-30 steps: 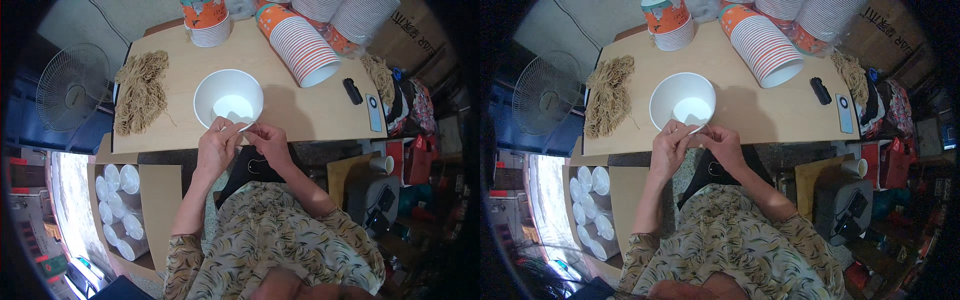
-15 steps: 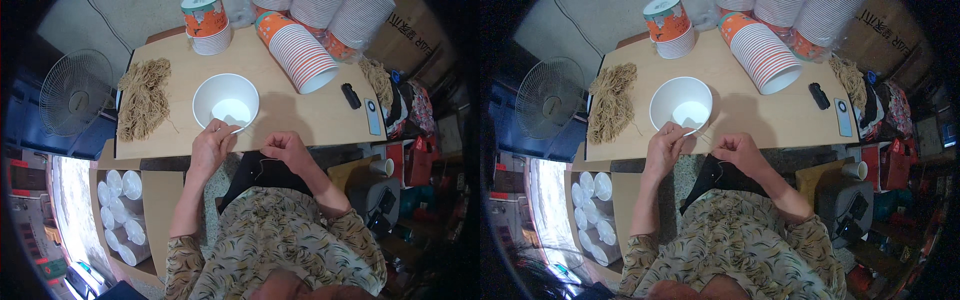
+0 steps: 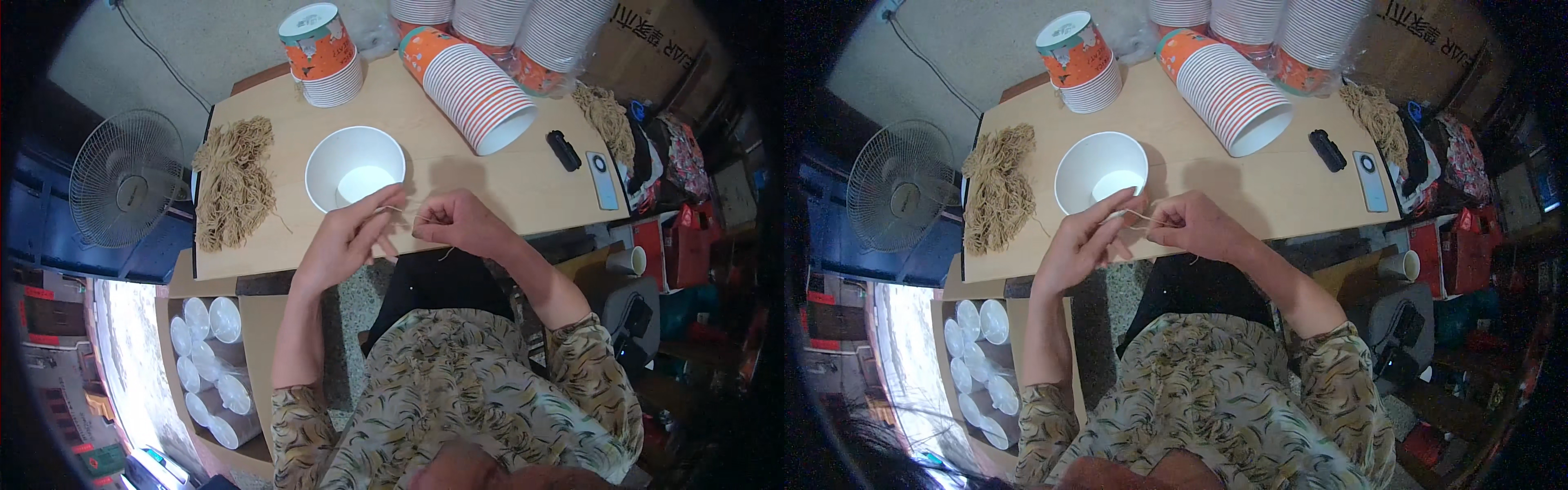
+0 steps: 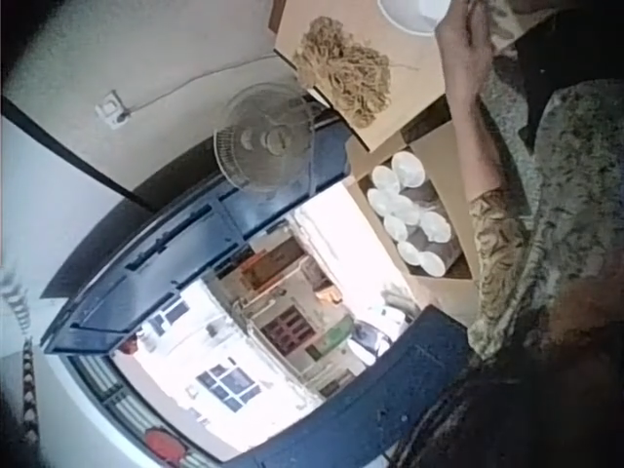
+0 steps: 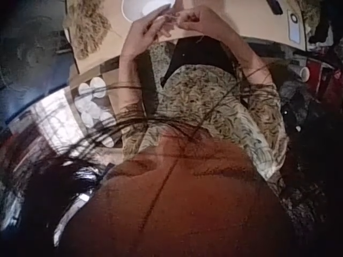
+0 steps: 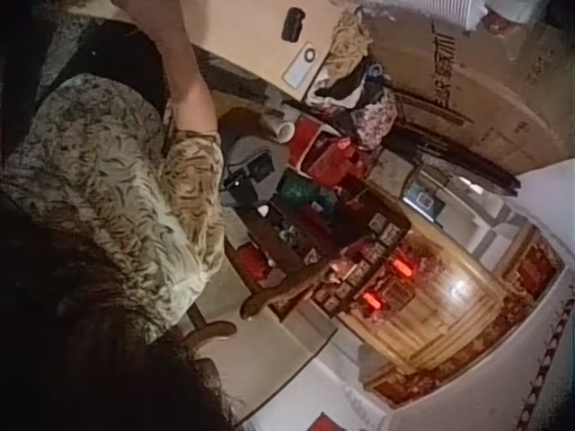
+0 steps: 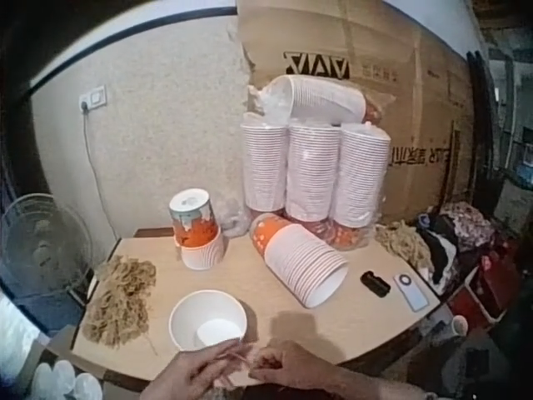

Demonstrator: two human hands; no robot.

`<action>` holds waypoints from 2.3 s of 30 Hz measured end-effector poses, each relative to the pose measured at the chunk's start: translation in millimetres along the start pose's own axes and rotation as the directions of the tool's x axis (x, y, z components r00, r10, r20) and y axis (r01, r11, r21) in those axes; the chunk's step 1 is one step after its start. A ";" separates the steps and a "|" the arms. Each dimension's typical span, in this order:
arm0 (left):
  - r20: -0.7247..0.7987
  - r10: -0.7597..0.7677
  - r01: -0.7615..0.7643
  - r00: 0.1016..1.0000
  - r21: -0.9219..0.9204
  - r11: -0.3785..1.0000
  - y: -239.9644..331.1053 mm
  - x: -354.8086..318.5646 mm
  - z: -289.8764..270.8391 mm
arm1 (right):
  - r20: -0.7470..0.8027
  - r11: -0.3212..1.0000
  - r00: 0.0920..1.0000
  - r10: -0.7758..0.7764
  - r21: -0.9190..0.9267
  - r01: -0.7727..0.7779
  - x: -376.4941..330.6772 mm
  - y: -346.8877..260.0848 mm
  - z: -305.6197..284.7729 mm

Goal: Attaching string handles to paper cups manually.

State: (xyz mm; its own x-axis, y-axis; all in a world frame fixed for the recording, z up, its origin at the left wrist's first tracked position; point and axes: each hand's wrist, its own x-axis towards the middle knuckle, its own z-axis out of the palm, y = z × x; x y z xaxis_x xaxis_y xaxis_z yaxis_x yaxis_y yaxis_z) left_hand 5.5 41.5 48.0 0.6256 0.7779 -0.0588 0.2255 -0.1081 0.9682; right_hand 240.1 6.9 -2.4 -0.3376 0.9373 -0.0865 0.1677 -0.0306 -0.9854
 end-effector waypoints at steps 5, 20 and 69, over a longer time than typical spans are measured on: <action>0.140 -0.062 0.070 0.988 -0.052 0.996 -18.5 17.4 4.7 | -0.010 0.992 0.998 -0.065 0.105 0.066 3.3 -1.2 -2.9; 0.141 -0.146 0.166 0.979 -0.144 0.976 -38.6 28.1 6.6 | -0.249 0.927 0.907 -0.340 -0.251 0.278 -14.7 -6.6 6.9; 0.179 -0.047 0.093 0.983 -0.260 0.961 -54.2 27.4 -20.0 | -0.276 0.926 0.900 -0.337 -0.268 0.265 9.9 -11.0 15.2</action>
State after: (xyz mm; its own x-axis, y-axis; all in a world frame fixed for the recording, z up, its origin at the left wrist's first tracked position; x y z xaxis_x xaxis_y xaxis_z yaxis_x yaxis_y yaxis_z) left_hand -4.5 81.1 -1.1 0.7381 0.6585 -0.1466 0.0811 0.1291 0.9883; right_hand 220.9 11.3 5.3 -0.1051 0.9497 0.2949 0.3143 0.3130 -0.8962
